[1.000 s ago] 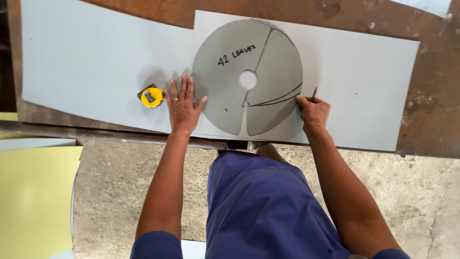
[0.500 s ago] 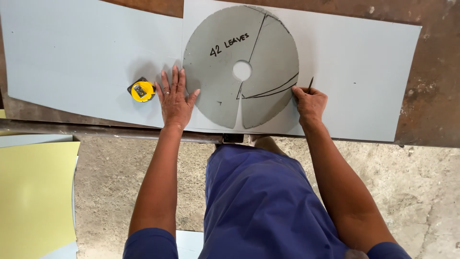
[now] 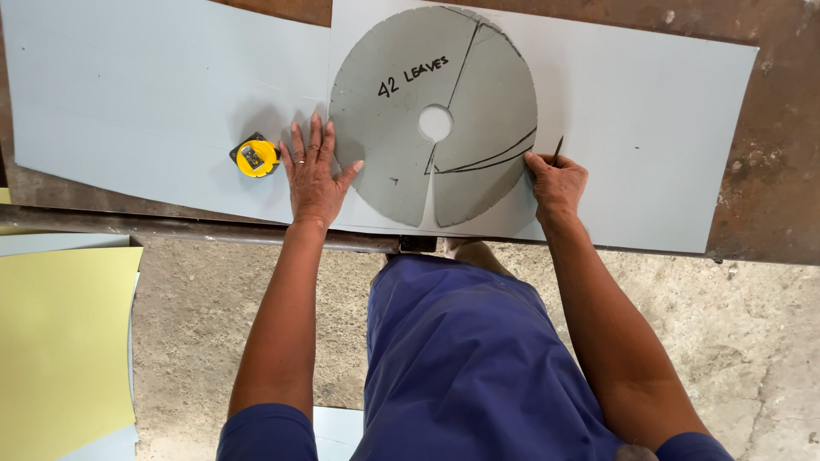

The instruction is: Trace a circular template onto a sheet of material using a metal scriber.

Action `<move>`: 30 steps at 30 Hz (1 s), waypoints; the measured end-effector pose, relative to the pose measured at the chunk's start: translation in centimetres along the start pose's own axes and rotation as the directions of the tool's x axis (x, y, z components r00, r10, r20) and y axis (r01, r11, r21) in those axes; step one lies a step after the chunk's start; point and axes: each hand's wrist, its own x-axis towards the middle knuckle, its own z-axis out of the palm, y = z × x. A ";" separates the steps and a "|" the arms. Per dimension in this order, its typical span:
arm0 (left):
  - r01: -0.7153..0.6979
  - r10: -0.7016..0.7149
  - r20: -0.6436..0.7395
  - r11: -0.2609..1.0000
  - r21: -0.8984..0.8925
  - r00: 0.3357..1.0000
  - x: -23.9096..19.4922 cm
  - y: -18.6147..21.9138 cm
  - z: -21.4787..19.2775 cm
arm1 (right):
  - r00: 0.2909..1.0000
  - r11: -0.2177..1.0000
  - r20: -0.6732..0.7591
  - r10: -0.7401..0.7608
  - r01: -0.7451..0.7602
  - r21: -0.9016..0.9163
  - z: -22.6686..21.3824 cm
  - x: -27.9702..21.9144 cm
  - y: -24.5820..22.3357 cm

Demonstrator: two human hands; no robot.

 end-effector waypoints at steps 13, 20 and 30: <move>-0.052 0.040 -0.114 0.993 -0.109 0.993 -0.2 -0.8 0.2 | 1.000 1.000 0.007 -0.011 0.011 -0.005 0.1 -0.2 -0.3; -0.059 0.042 -0.114 0.987 -0.152 0.993 -0.4 -0.4 -0.2 | 1.000 1.000 -0.010 0.016 -0.016 0.007 0.0 -0.3 -0.3; -0.090 0.065 -0.144 0.981 -0.173 0.987 -0.6 -0.6 0.0 | 1.000 1.000 -0.012 -0.001 0.001 0.021 0.0 0.1 0.4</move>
